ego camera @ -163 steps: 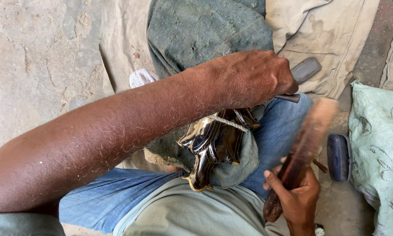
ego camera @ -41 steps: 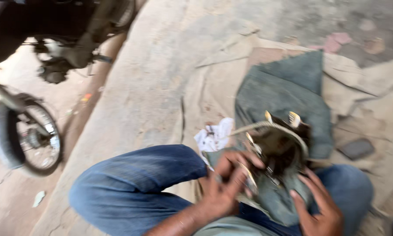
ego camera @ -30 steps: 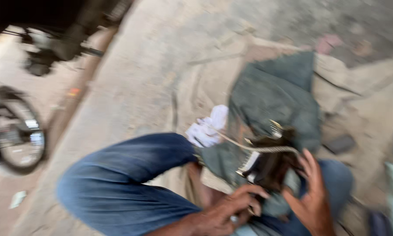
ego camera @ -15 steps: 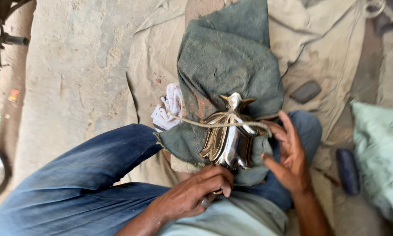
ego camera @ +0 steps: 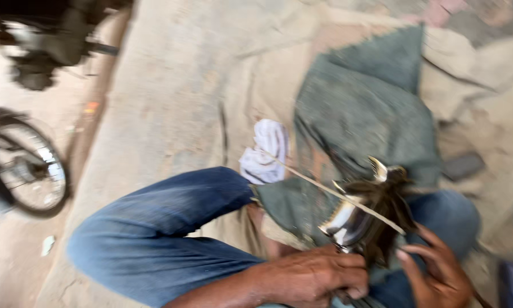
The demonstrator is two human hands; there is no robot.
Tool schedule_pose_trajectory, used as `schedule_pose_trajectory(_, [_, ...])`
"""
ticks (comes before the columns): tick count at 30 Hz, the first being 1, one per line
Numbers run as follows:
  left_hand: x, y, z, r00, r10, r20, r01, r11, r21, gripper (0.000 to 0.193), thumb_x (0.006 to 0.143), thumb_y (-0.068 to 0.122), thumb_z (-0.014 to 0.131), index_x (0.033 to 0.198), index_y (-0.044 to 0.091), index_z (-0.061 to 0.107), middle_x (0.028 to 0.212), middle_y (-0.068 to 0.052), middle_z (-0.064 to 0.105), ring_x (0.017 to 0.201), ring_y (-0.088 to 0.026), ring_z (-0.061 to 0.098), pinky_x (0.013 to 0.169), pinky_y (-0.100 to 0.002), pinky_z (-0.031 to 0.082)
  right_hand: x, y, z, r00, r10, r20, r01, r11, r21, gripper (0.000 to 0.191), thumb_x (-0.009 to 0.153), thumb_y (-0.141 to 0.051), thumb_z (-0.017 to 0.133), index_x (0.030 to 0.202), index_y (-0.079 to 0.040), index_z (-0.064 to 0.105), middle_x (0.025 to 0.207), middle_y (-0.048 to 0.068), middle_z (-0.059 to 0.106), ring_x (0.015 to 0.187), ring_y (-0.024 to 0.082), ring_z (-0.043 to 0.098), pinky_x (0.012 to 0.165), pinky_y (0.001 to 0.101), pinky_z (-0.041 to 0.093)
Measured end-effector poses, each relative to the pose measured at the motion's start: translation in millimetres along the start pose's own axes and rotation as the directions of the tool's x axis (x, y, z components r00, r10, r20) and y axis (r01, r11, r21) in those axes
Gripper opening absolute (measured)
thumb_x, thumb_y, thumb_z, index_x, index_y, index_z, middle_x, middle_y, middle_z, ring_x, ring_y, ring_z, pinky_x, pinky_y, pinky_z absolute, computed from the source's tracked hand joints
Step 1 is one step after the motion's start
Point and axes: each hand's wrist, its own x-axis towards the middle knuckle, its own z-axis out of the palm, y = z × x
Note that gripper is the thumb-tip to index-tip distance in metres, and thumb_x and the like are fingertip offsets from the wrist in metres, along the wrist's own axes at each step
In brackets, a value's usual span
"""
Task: The person sits on the ground and uses a hammer and chisel to shape a shiny metal object resting on a cushioned block. They repeatedly reposition the object and strike it with the hammer to refine its form.
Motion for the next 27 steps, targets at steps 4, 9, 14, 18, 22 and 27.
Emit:
schedule_pose_trajectory(4, [-8,22,-20,0.999,0.029,-0.016,-0.031,0.995,-0.09,0.03,0.093,0.005,0.059,0.122,0.009,0.054,0.129,-0.013,0.052,0.116,-0.031,0.058,0.098,-0.042,0.048,7,69,-31,0.952,0.298,0.07,-0.305,0.943,0.133,0.019,0.104,0.005,0.055,0.122,0.003,0.062,0.138,0.027,0.062,0.13,0.036,0.063,0.107,0.0466,0.056])
schedule_pose_trajectory(9, [-27,54,-42,0.956,-0.168,-0.242,0.148,0.984,-0.101,0.034,0.101,0.012,0.048,0.136,0.011,0.049,0.147,-0.017,0.055,0.108,-0.031,0.069,0.092,-0.041,0.058,-23,98,-16,0.918,0.244,0.313,-0.158,0.948,-0.277,0.07,0.068,0.008,0.073,0.136,0.003,0.057,0.135,0.028,0.063,0.129,0.039,0.059,0.106,0.0448,0.047])
schedule_pose_trajectory(14, [-1,16,-88,0.801,-0.213,-0.559,0.449,0.831,0.328,0.027,0.097,0.008,0.065,0.123,0.005,0.059,0.106,-0.019,0.073,0.094,-0.037,0.071,0.077,-0.045,0.058,-21,59,-1,0.904,0.153,0.399,-0.056,0.968,-0.246,0.063,0.069,-0.005,0.069,0.131,0.001,0.06,0.125,0.018,0.072,0.113,0.027,0.069,0.098,0.0375,0.052])
schedule_pose_trajectory(18, [34,-10,-93,0.885,0.108,-0.453,0.137,0.869,0.476,0.038,0.084,0.001,0.066,0.122,0.001,0.062,0.111,-0.024,0.064,0.098,-0.039,0.068,0.082,-0.045,0.058,2,53,26,0.907,0.352,0.23,-0.283,0.916,-0.285,0.045,0.081,-0.012,0.075,0.124,0.0,0.067,0.118,0.016,0.075,0.106,0.025,0.071,0.093,0.0369,0.055])
schedule_pose_trajectory(22, [80,-16,-94,0.892,0.23,-0.389,-0.042,0.899,0.435,0.031,0.093,0.005,0.068,0.124,0.004,0.068,0.115,-0.018,0.069,0.1,-0.03,0.072,0.083,-0.039,0.063,32,70,35,0.874,0.399,0.278,-0.412,0.911,-0.013,0.035,0.096,-0.014,0.063,0.126,0.003,0.066,0.118,0.016,0.073,0.102,0.026,0.069,0.09,0.037,0.055])
schedule_pose_trajectory(27, [132,-36,-100,0.948,-0.058,-0.313,0.084,0.994,0.07,0.024,0.099,0.013,0.074,0.121,0.007,0.068,0.102,-0.006,0.076,0.09,-0.019,0.079,0.076,-0.034,0.066,67,72,31,0.752,0.597,0.281,-0.658,0.704,0.265,0.038,0.102,-0.013,0.058,0.134,0.006,0.062,0.124,0.017,0.068,0.107,0.024,0.065,0.092,0.0358,0.053])
